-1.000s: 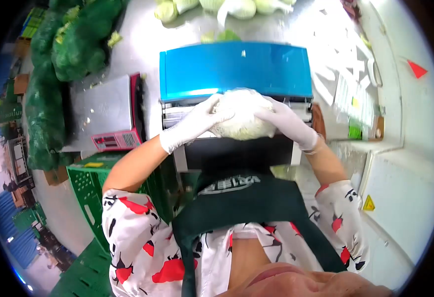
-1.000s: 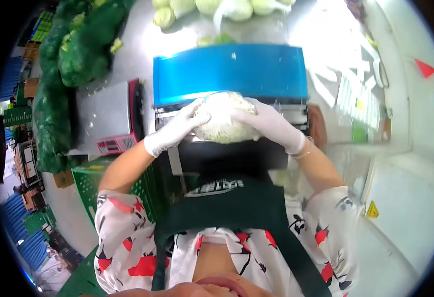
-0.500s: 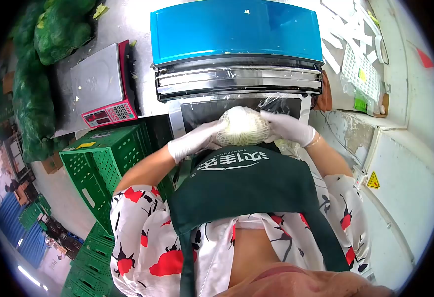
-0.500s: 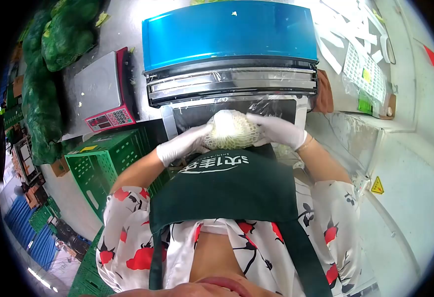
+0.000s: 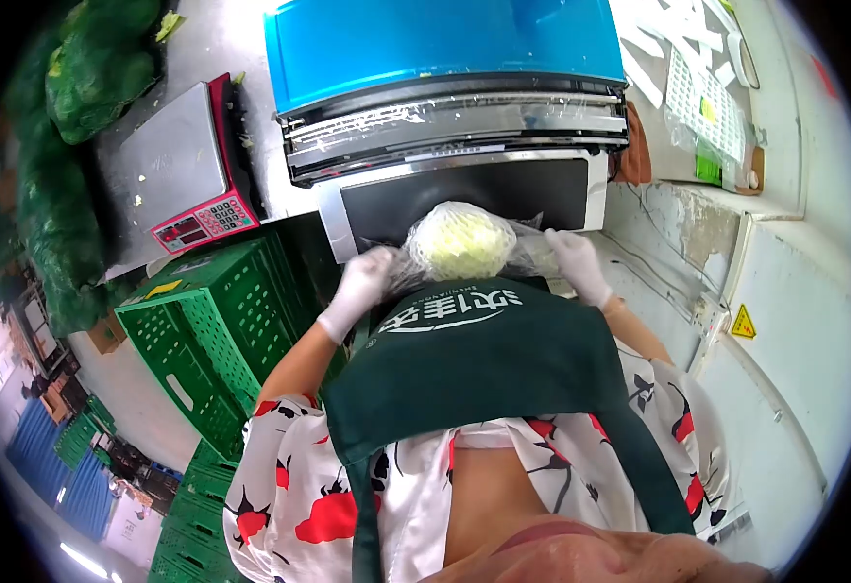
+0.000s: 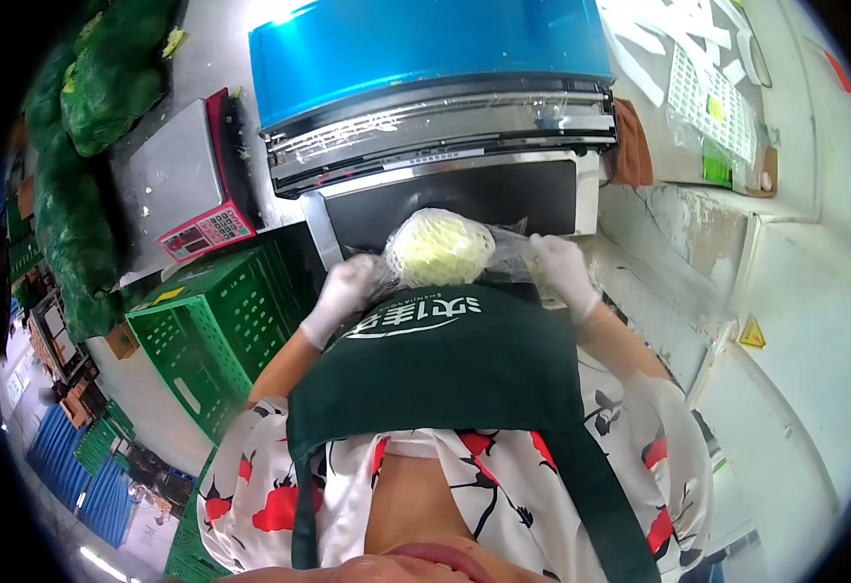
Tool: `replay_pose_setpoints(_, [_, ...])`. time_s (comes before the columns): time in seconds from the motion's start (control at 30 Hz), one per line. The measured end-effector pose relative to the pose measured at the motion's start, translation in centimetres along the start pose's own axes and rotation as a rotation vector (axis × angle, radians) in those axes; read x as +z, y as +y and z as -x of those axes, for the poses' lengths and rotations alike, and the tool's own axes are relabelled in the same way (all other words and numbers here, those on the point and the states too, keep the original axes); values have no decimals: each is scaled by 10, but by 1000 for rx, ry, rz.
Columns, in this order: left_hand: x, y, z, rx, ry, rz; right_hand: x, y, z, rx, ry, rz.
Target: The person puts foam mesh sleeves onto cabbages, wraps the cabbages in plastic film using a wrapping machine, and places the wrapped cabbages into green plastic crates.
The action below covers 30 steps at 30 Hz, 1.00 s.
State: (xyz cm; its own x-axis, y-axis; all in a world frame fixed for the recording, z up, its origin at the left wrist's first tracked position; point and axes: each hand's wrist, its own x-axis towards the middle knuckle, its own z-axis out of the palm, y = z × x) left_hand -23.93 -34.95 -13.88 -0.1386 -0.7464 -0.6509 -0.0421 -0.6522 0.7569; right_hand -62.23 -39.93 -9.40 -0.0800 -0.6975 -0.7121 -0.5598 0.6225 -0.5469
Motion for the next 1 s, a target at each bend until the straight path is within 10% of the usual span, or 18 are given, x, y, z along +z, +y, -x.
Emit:
replay_pose_setpoints(0.2, [45,-36,-42,618,-321,-958,147,96,-74,-492,-553,-173])
replay_pose_setpoints(0.3, [35,26,-37,799,-303,-1132,123,4,-53,-651,-756,-451])
replay_pose_setpoints(0.4, [26,113,-26,928,-113,-1061,85,-88,-22,-20,-1160,-1027])
replay_pose_setpoints(0.43, [31,122,-32,1064,149,-566,91,-108,-25,79,-1307,-1091])
replay_pose_setpoints(0.47, [36,147,-23,759,217,-230,78,-134,-10,117,-1128,-873])
replay_pose_setpoints(0.5, [42,173,-20,644,188,17,83,-135,-17,-285,-1119,-656])
replay_pose_setpoints(0.67, [39,184,-12,599,-565,-140,72,-158,10,-1115,-375,-215])
replay_pose_setpoints(0.73, [14,145,-5,136,-743,548,78,-134,4,-379,-265,-606])
replay_pose_setpoints(0.77, [5,162,16,88,-896,697,88,-122,-3,-562,-13,-459])
replay_pose_setpoints(1.0, [-172,108,105,451,158,909,24,-181,-37,-636,-105,-457])
